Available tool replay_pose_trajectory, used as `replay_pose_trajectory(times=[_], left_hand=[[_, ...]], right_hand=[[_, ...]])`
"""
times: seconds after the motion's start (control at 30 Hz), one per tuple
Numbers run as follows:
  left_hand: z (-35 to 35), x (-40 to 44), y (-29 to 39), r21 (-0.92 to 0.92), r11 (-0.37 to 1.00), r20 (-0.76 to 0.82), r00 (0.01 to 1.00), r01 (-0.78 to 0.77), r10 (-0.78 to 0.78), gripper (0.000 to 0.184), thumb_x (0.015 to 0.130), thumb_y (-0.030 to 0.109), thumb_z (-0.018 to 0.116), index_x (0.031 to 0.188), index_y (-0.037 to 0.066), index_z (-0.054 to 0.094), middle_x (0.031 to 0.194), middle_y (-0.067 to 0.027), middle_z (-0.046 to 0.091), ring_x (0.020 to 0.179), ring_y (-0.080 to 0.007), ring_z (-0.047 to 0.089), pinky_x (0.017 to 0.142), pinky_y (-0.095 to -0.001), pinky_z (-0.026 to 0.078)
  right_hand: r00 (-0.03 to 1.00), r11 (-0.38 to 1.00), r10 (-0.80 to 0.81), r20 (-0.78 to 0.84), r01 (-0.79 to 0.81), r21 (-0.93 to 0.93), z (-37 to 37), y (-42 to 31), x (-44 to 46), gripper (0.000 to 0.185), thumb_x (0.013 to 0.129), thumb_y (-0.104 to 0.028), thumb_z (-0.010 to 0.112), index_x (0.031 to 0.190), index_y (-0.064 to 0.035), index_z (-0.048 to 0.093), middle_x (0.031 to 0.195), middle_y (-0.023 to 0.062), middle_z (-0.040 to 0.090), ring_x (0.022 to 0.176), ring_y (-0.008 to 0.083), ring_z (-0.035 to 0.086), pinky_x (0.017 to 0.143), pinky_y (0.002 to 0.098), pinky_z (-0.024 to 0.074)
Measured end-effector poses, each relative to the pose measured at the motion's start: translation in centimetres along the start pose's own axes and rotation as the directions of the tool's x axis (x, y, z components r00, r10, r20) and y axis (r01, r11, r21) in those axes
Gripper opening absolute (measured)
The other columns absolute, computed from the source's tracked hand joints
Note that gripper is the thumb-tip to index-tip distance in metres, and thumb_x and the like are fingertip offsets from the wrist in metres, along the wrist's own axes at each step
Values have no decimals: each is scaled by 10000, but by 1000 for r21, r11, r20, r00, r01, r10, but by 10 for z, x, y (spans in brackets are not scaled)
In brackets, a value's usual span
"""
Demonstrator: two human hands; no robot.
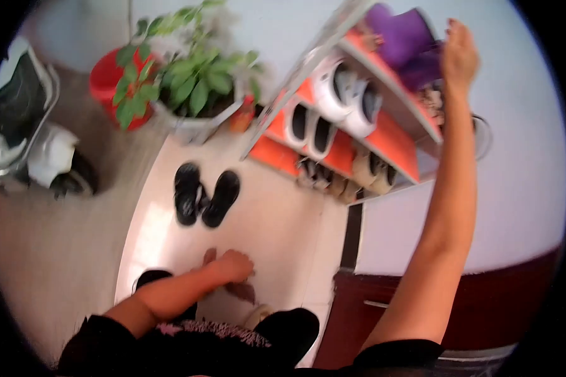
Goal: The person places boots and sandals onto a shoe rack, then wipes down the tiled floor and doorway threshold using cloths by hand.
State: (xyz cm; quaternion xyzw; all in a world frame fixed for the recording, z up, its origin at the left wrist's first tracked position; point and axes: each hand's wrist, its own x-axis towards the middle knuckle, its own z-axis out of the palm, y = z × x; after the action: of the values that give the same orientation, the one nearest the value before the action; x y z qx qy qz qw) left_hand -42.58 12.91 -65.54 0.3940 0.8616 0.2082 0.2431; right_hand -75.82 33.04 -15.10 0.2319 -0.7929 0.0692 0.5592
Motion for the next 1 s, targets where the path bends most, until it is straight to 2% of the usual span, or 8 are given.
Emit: replay_pose_trajectory(times=[0.07,0.13,0.3,0.4,0.5,0.63,0.8,1.0], left_hand=[[-1,-3,10,10,999,1,999,-38,38,165,741,196,647,812,65,719,902,-144,689,856,-303,667,726,-422,524],[-8,-1,34,-21,1000,87,996,-22,24,165,686,128,675,832,100,745,904,-108,718,799,-280,683,653,-423,500],[4,-3,69,61,997,137,990,-44,35,186,764,215,650,869,92,741,945,-140,698,904,-323,664,684,-498,504],[34,12,88,124,992,208,978,-6,-20,303,735,202,687,1010,83,727,1013,-133,697,954,-325,651,749,-509,476],[20,-13,90,171,981,261,956,92,-135,373,741,196,678,1089,67,709,1074,-148,682,957,-333,640,780,-527,464],[45,-8,87,311,917,339,872,251,-354,400,805,220,603,1188,119,662,1179,-115,622,1014,-338,582,758,-556,425],[40,-22,76,188,975,397,899,118,-185,512,799,272,620,1295,153,586,1301,-112,538,1118,-336,516,775,-566,407],[41,-27,73,183,980,299,945,76,-129,543,749,326,676,1248,121,622,1217,-185,591,997,-397,586,790,-597,431]], right_hand=[[983,861,69,171,-145,487,-6,-77,-54,337,1014,-257,442,1074,-14,667,1015,52,693,847,113,619,765,280,486],[864,828,-76,498,-223,514,-3,-150,-135,263,988,-182,484,1044,-1,666,1020,52,680,828,131,602,768,280,480],[184,557,-188,965,-789,259,96,-259,-433,249,930,-258,544,904,-30,642,806,162,660,774,299,646,732,391,500],[-84,840,-207,975,-526,133,129,-316,-546,435,917,-408,555,1064,-7,639,983,181,671,945,340,645,826,416,494],[-52,788,205,977,-584,-196,148,-353,-593,537,896,-486,548,1135,-9,613,1110,222,631,1082,397,578,896,467,467],[-93,748,233,968,-620,-239,161,-378,-566,905,764,-744,532,1310,-23,494,1312,209,507,1164,363,544,938,439,461],[-29,786,235,972,-583,-207,158,-392,-575,764,770,-552,685,1252,-4,457,1245,198,523,1079,350,598,861,426,513],[-259,805,162,952,-523,-279,160,-377,-583,605,804,-375,700,1248,-13,503,1179,206,621,1079,369,606,887,434,500]])
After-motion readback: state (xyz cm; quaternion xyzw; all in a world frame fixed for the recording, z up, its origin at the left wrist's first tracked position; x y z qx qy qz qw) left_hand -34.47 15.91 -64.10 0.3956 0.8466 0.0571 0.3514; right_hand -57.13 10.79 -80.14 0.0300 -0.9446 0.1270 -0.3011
